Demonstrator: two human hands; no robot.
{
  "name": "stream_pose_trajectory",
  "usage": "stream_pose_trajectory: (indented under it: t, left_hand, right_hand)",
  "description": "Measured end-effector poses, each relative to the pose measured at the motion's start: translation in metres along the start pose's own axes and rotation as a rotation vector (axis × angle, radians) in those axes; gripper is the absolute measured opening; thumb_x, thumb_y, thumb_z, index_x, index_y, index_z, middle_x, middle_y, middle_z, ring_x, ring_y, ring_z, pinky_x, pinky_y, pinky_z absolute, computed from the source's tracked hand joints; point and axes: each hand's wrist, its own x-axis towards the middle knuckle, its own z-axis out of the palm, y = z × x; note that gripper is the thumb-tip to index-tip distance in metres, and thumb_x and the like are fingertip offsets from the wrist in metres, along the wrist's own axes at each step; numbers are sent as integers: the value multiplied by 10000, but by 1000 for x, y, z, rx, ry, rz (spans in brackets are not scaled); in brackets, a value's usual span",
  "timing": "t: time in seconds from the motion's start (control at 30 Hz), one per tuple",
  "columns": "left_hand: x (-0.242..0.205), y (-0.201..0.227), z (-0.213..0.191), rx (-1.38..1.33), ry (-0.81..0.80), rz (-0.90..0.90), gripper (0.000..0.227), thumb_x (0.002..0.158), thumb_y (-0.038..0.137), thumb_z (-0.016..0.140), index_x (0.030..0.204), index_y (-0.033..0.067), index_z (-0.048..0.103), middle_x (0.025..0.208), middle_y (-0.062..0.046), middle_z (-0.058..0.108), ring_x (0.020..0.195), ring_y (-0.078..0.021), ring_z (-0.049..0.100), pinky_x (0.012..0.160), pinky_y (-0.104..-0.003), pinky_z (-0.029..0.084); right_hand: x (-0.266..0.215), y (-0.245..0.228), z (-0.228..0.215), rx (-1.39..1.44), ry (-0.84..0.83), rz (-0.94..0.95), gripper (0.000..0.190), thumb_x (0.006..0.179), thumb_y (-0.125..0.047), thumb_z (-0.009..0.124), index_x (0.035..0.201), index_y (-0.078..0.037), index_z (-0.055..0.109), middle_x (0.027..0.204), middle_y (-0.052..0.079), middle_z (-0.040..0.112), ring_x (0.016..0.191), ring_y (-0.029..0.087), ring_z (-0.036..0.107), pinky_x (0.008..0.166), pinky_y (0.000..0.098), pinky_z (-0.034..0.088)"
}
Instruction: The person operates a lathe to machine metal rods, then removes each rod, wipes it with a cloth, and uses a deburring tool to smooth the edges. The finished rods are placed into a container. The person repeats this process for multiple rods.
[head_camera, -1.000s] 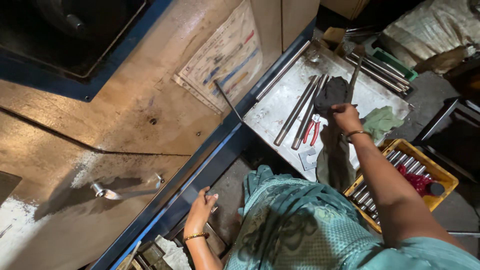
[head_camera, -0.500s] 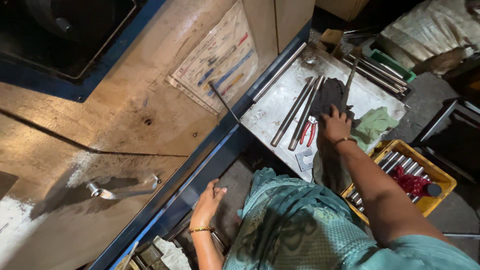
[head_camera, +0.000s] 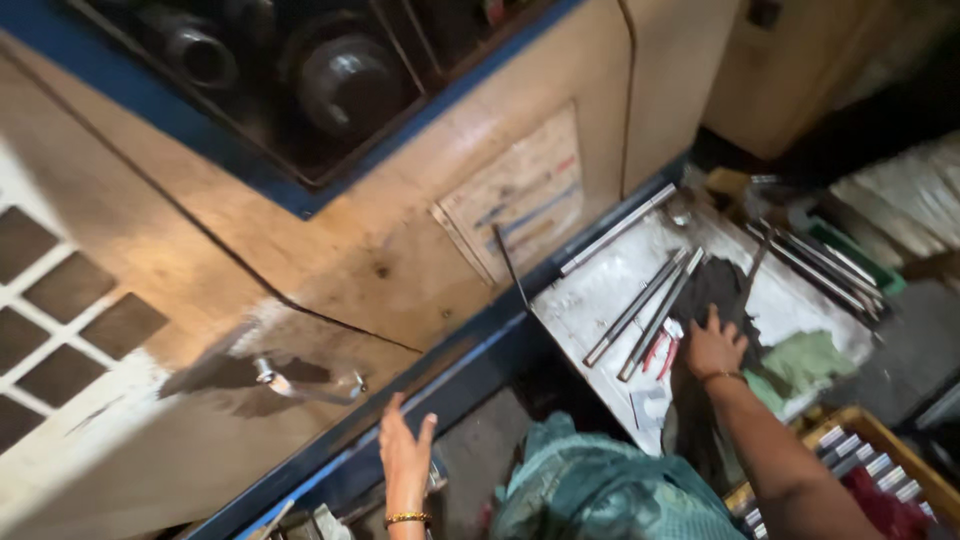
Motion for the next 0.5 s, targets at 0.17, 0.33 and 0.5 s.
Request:
stream_pose_trajectory:
  t: [0.17, 0.33, 0.5]
  left_hand:
    - [43, -10, -13, -107, 578, -38, 869, 841, 245, 821, 1398, -113, 259, 1339, -328, 404, 1266, -401, 446, 1114, -488, 348]
    - [93, -27, -31, -455, 716, 39, 761, 917, 158, 770, 1410, -43, 225, 1361, -249, 441, 1254, -321, 460, 1090, -452, 358]
    - [121, -59, -35, -683, 653, -185, 274, 984, 206, 715, 1101, 36, 535, 880, -56, 570, 772, -137, 538, 731, -317, 467]
  right_hand:
    - [-10, -12, -23, -19, -36, 29, 489, 956, -306, 502, 1439, -311, 583, 1736, 65, 187, 1464, 409, 337, 1136, 649, 263]
    - [-15, -15, -29, -66, -60, 34, 497, 956, -318, 504, 1448, -309, 576, 1741, 57, 188, 1459, 360, 370, 1125, 605, 321]
    - [-20, -10, -30, -151, -20, -15, 495, 974, -301, 487, 1463, -307, 570, 1740, 75, 220, 1462, 331, 407, 1135, 537, 372]
